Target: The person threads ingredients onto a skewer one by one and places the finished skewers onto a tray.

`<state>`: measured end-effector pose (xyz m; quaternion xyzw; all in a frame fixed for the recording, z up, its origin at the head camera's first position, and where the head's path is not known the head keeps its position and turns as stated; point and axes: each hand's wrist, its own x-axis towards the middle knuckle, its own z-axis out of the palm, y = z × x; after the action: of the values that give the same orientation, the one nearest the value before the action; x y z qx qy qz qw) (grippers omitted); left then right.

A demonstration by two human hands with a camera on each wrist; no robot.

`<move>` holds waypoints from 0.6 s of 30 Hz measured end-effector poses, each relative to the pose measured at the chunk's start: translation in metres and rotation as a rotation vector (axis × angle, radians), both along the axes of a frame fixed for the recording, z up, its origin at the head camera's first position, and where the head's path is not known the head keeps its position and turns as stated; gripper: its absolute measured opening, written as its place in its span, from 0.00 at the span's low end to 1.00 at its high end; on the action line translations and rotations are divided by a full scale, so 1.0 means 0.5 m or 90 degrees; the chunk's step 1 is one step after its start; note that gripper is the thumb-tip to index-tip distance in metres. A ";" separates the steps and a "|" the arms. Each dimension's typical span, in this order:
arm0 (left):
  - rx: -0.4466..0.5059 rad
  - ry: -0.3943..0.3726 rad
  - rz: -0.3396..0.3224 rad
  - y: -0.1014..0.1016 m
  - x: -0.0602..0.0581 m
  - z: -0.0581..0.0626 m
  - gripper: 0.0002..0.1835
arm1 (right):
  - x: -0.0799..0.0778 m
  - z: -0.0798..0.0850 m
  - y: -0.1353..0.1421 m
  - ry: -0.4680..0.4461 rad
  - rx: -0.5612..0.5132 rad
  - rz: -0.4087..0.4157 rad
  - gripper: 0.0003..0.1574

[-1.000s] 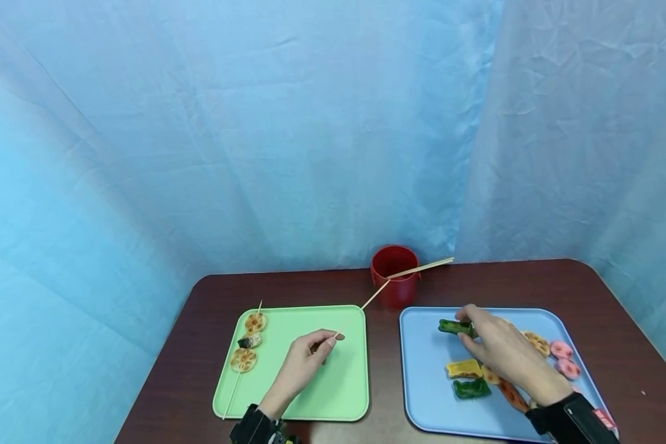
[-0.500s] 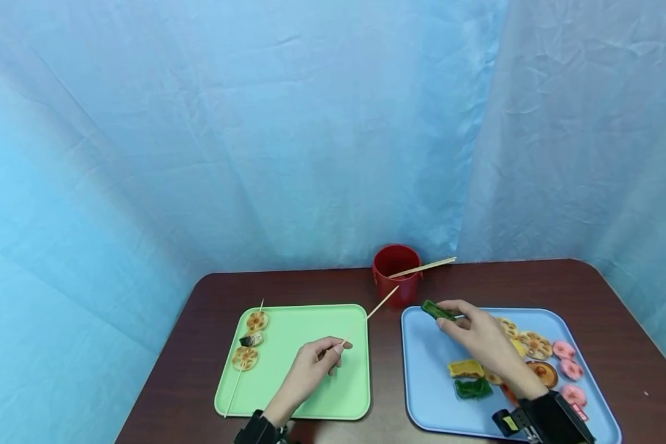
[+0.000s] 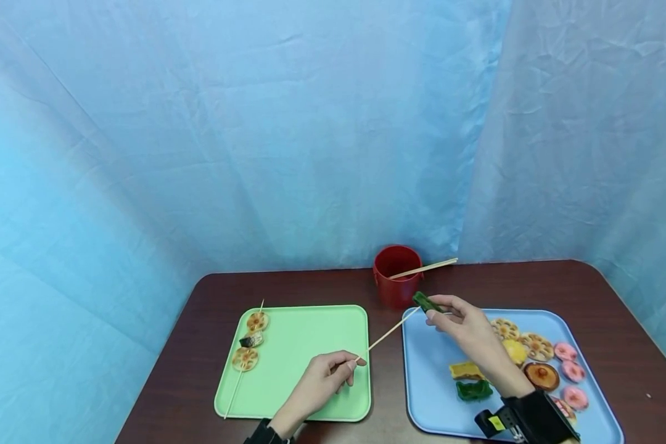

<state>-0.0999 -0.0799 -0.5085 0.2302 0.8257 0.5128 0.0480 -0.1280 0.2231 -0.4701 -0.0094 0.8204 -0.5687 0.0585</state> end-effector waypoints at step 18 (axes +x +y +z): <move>0.012 -0.063 0.000 0.006 0.004 -0.002 0.12 | 0.003 0.004 -0.022 0.013 0.062 -0.044 0.37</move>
<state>-0.0980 -0.0769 -0.5092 0.2053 0.8175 0.5310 0.0869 -0.1264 0.2121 -0.4681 0.0158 0.8476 -0.5295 0.0312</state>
